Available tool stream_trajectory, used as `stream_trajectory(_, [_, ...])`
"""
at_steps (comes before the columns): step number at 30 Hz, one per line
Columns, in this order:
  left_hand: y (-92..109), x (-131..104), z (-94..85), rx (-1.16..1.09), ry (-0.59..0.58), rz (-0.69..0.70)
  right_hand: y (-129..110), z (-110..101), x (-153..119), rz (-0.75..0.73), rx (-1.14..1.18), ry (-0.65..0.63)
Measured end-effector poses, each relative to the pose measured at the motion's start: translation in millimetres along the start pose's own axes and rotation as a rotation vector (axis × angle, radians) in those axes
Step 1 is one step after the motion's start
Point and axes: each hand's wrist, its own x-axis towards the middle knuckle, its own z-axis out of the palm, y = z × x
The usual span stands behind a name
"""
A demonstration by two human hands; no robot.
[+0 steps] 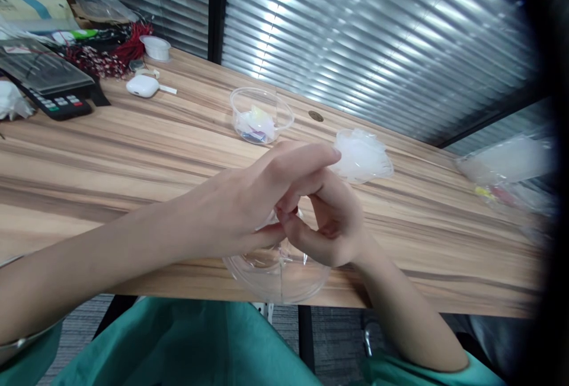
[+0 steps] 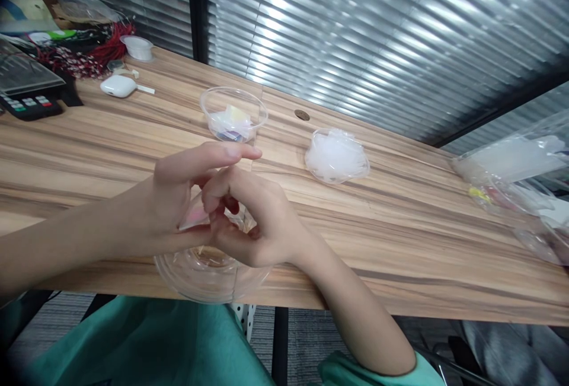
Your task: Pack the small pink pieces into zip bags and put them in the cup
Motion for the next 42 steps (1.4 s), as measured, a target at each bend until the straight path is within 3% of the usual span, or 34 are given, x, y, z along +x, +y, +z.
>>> stream_trajectory(18, [-1.5,-4.8,0.8,0.073,-0.01,-0.092,0.0,3.0,5.3,-0.002,-0.124,-0.011])
stream_trajectory(25, [-2.3,-3.6,1.4,0.066,0.025,-0.059,2.9,1.4,4.7,-0.01,-0.102,-0.031])
stream_trajectory(30, [-1.4,-4.2,1.1,0.062,0.033,-0.026,-3.9,0.7,1.6,-0.058,-0.04,0.148])
stream_trajectory(32, [0.9,-3.9,-0.5,0.089,0.026,-0.094,-7.7,0.6,0.4,-0.045,-0.016,0.187])
stream_trajectory(34, [4.9,-2.2,-3.3,0.15,-0.009,-0.252,-9.9,0.4,-0.8,-0.002,-0.032,0.111])
stream_trajectory(37, [11.7,2.2,-8.0,0.249,-0.075,-0.448,-8.1,0.5,-2.7,0.074,-0.062,-0.197])
stream_trajectory(40, [16.6,6.1,-10.1,0.311,-0.095,-0.482,-3.9,0.9,-3.0,0.226,-0.154,-0.519])
stream_trajectory(42, [18.1,7.2,-9.6,0.338,-0.102,-0.488,-3.2,0.6,-1.3,0.335,-0.186,-0.664])
